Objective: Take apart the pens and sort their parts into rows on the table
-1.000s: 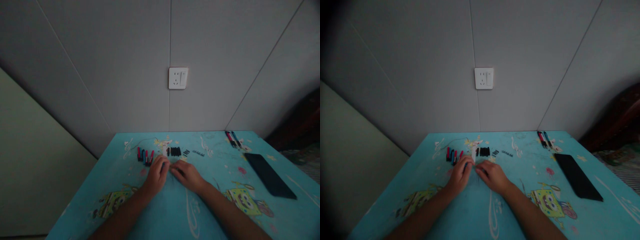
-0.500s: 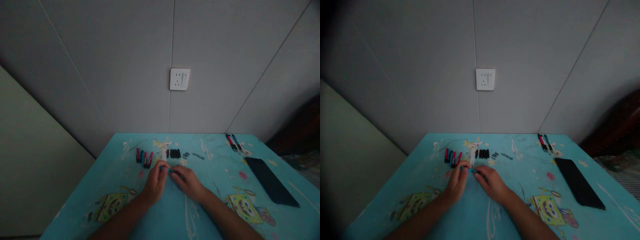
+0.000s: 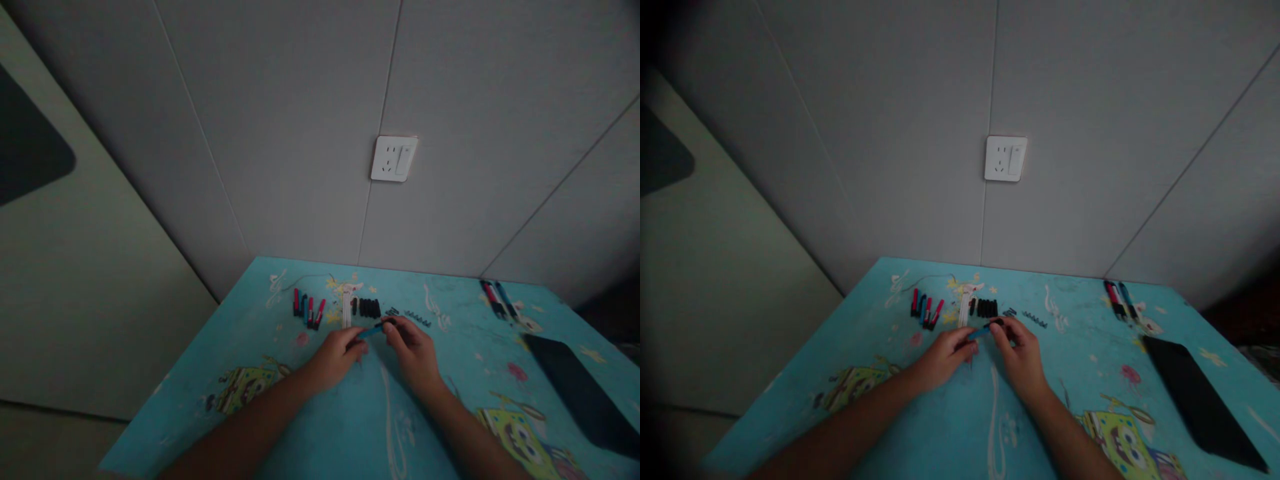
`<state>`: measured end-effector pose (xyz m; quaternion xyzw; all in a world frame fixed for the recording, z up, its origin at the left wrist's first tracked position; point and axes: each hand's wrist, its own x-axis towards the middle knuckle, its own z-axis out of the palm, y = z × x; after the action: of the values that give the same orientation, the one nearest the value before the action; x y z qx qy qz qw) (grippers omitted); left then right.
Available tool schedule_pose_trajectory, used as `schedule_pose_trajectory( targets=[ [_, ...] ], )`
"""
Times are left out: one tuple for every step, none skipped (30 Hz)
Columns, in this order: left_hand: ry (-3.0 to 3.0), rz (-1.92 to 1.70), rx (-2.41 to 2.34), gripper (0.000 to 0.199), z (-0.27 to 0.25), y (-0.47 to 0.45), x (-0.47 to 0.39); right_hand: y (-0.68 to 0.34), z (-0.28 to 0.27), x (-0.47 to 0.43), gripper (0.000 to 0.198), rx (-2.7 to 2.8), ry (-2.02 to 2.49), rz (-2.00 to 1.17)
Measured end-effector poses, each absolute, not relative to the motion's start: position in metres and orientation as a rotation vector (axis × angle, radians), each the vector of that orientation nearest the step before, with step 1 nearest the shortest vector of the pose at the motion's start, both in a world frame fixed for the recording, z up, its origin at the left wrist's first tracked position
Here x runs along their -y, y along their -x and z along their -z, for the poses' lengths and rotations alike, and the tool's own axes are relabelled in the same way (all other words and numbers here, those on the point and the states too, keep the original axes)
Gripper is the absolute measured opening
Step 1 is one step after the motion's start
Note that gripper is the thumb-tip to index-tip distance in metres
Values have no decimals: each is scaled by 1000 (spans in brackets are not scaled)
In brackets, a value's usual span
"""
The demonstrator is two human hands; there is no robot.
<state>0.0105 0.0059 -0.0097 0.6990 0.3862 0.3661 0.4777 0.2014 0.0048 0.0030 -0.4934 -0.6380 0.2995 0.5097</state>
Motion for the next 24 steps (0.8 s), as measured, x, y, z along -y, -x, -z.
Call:
schedule_pose_trajectory(
  targets=[
    [-1676,-896,-943,29,11,-10,-6,-202,-4,-5,22,1547,1188,-676],
    [-1653,-903,-943,32,12,-10,-7,-204,-5,-5,21,1567,1186,-624],
    [-1647,-911,-945,33,12,-11,-7,-206,-7,-5,20,1601,1182,-566],
    [-1667,-920,-949,32,12,-11,-7,-207,-8,-4,19,1653,1174,-508],
    [-1712,-924,-955,29,12,-11,-7,-209,-10,-4,18,1722,1162,-462],
    [-1769,-924,-964,25,11,-11,-7,-210,-12,-3,17,1797,1144,-428],
    [-1829,-917,-971,20,10,-11,-7,-210,-14,-1,16,1866,1121,-410],
    [-1880,-906,-976,17,9,-11,-7,-209,-15,0,16,1921,1095,-404],
    [-1917,-888,-973,15,9,-11,-6,-207,-16,2,16,1955,1071,-402],
    [-1936,-866,-956,15,8,-10,-6,-205,-15,3,16,1971,1057,-403],
    [-1944,-846,-928,15,8,-10,-6,-202,-14,4,15,1979,1055,-406],
    [-1946,-833,-898,16,8,-9,-7,-200,-11,5,14,1989,1061,-412],
    [-1943,-830,-871,16,8,-9,-7,-197,-9,5,14,1999,1077,-422],
    [-1931,-834,-856,16,8,-8,-8,-195,-7,6,17,2001,1098,-428],
    [-1911,-842,-853,17,8,-8,-9,-194,-6,6,18,1987,1119,-425],
    [-1883,-846,-864,19,8,-7,-9,-193,-8,6,18,1950,1137,-411],
    [-1848,-845,-883,22,9,-7,-10,-193,-13,6,16,1891,1150,-384],
    [-1810,-841,-903,25,10,-6,-12,-193,-23,8,18,1824,1151,-350],
    [-1776,-831,-920,28,11,-6,-13,-192,-36,11,21,1762,1139,-315],
    [-1746,-822,-930,30,12,-5,-14,-192,-52,16,23,1728,1107,-279],
    [-1726,-816,-933,31,13,-4,-15,-191,-70,24,21,1727,1048,-240],
    [-1719,-803,-928,32,15,-4,-15,-191,-87,35,21,1771,970,-219],
    [-1722,-789,-924,32,16,-3,-15,-190,-102,51,21,1874,877,-209],
    [-1736,-774,-925,33,17,-2,-15,-190,-112,70,20,2015,791,-211]
  ],
)
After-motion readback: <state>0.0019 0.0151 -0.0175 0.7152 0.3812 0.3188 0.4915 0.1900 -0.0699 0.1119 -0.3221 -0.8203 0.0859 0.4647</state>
